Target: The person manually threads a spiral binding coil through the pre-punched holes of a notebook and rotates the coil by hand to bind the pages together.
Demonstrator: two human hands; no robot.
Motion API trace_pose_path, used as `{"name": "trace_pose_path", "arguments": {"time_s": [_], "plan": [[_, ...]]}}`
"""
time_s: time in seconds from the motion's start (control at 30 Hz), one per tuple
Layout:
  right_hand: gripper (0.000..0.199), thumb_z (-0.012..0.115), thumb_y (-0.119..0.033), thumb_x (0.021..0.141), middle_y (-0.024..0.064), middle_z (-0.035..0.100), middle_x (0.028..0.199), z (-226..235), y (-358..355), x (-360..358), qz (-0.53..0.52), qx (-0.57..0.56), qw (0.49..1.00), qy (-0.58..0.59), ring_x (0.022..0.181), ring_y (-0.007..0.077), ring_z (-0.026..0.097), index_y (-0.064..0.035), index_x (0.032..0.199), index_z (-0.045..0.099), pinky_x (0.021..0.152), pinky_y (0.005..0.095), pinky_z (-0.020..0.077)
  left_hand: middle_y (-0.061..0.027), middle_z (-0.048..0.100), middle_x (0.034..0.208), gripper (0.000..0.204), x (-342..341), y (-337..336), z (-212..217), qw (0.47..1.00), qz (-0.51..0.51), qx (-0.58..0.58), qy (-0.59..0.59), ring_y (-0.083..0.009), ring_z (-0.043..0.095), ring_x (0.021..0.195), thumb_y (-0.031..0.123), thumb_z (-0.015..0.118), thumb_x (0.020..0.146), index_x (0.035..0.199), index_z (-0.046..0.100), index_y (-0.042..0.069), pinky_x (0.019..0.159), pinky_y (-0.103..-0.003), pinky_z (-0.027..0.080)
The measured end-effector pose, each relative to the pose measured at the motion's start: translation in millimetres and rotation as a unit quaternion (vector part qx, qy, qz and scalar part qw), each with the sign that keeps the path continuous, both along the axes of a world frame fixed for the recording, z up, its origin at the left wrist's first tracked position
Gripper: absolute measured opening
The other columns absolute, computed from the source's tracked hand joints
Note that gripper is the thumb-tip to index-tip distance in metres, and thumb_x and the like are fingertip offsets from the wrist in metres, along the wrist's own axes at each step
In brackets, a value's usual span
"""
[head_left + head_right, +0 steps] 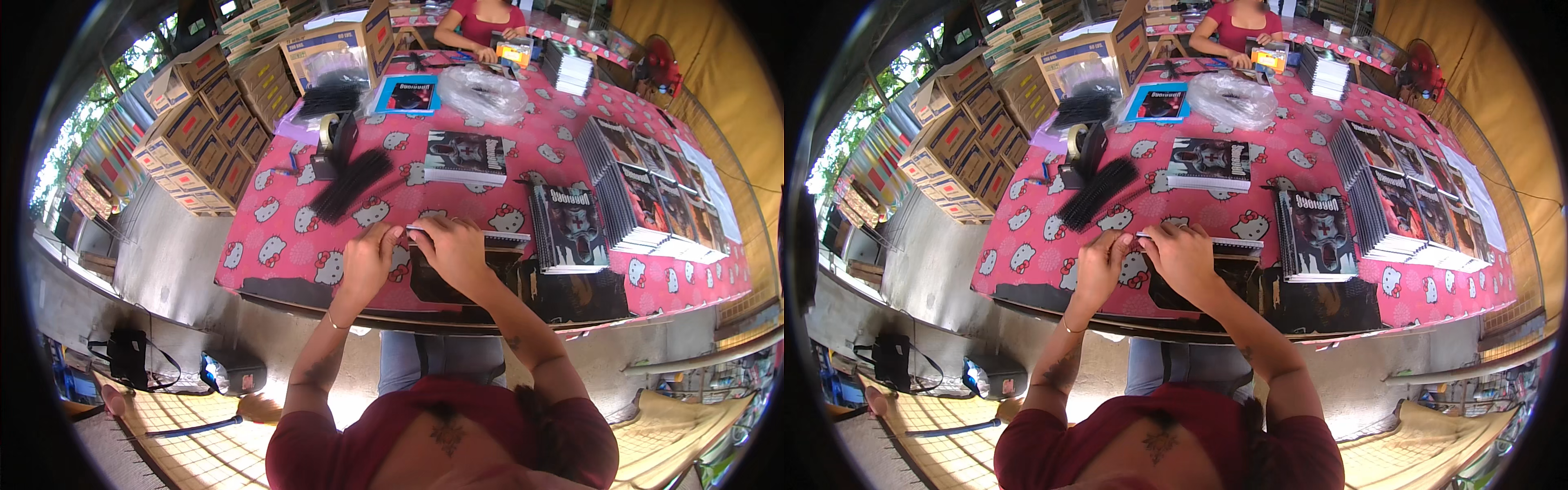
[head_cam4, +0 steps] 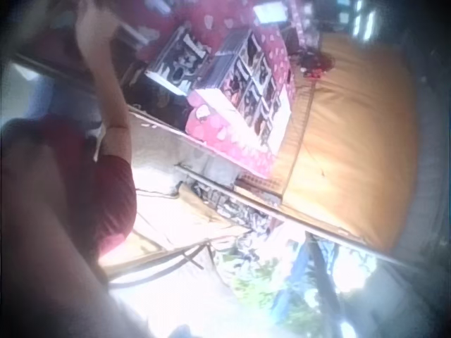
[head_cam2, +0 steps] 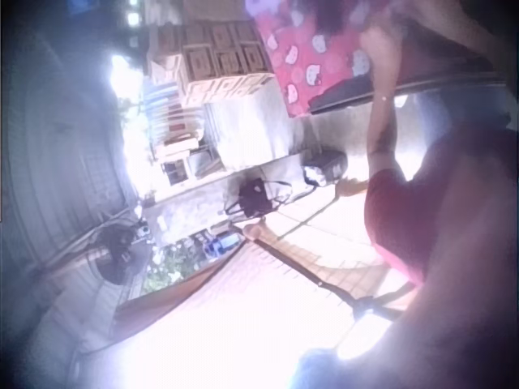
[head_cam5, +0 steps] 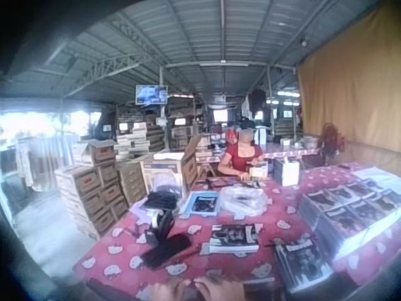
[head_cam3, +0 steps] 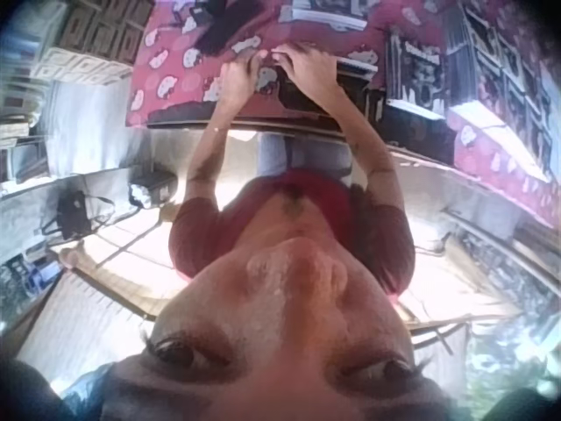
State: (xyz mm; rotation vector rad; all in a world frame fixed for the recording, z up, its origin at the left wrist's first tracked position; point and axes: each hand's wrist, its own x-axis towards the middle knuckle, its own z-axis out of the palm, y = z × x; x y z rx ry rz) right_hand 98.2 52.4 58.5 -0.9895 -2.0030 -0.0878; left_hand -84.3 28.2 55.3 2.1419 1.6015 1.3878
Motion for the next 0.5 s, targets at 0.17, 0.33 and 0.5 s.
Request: {"name": "trace_pose_path", "arguments": {"time_s": [0.17,0.33,0.5], "plan": [[0.014,0.072,-0.023,0.089,0.0056,0.072,0.088,4,0,6,0.008,-0.044,0.998,-0.035,0.072,0.0291,0.068,-0.012,0.096,0.068,0.068,0.0413,0.0519,-0.0136,0.066,0.075,0.025,-5,8,4,0.994,-0.072,-0.067,-0.057,-0.0208,0.065,0.062,0.025,0.069,0.098,0.098,0.068,0.0,0.056,-0.036,0.049],[0.01,0.069,-0.017,0.09,0.0073,0.072,0.089,6,0,9,0.033,-0.054,0.998,-0.032,0.076,0.0305,0.068,-0.0103,0.097,0.067,0.068,0.0432,0.0524,-0.013,0.066,0.085,0.024,-15,17,20,0.986,-0.159,-0.016,0.053,-0.0275,0.065,0.068,0.015,0.075,0.092,0.11,0.069,0.001,0.061,-0.036,0.051],[0.012,0.067,-0.014,0.089,0.0098,0.066,0.086,15,0,14,0.063,-0.105,0.992,-0.009,0.071,0.0341,0.066,-0.0082,0.098,0.062,0.068,0.0465,0.0526,-0.015,0.063,0.087,0.021,-9,16,29,0.978,-0.196,-0.02,0.07,-0.0313,0.063,0.067,0.013,0.073,0.092,0.108,0.069,0.001,0.06,-0.039,0.05]]}}
